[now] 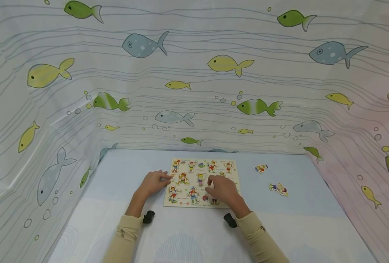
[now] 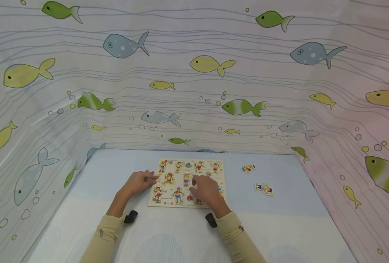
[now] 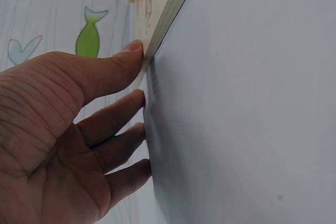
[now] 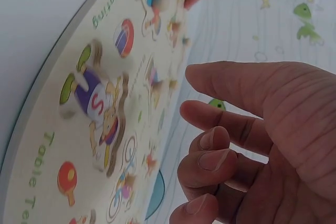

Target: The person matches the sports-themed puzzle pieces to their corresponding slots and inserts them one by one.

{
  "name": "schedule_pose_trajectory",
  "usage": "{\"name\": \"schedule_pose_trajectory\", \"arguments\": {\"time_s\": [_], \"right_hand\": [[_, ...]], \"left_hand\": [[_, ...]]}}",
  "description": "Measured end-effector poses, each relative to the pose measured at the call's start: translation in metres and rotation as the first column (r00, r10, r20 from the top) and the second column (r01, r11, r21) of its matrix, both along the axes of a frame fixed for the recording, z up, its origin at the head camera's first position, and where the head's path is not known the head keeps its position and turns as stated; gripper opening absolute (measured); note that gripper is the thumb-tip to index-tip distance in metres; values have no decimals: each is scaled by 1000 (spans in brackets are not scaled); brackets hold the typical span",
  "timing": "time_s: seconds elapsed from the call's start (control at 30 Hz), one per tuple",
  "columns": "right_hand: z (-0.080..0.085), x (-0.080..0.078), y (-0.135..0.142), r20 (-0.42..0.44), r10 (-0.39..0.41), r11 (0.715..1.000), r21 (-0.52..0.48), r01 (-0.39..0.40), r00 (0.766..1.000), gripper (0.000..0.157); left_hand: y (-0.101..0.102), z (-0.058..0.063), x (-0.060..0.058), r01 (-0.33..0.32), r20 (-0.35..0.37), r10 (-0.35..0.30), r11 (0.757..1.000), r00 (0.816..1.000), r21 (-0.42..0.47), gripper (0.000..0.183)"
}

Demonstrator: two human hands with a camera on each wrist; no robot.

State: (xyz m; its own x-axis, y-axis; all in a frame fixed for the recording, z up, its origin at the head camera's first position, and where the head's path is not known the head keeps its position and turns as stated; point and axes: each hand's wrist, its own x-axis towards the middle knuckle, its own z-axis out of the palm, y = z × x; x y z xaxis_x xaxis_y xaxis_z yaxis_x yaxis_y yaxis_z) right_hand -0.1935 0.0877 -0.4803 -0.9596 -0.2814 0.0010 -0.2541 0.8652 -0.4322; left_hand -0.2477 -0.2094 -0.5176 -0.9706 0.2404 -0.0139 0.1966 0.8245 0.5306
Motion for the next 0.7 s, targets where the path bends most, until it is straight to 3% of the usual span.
{"name": "schedule_pose_trajectory", "arguments": {"time_s": [0.7], "right_hand": [[-7, -3, 45, 12, -81, 996, -38, 81, 997, 10]], "left_hand": [[1, 1, 1, -12, 12, 12, 1000, 1000, -3, 26]]}}
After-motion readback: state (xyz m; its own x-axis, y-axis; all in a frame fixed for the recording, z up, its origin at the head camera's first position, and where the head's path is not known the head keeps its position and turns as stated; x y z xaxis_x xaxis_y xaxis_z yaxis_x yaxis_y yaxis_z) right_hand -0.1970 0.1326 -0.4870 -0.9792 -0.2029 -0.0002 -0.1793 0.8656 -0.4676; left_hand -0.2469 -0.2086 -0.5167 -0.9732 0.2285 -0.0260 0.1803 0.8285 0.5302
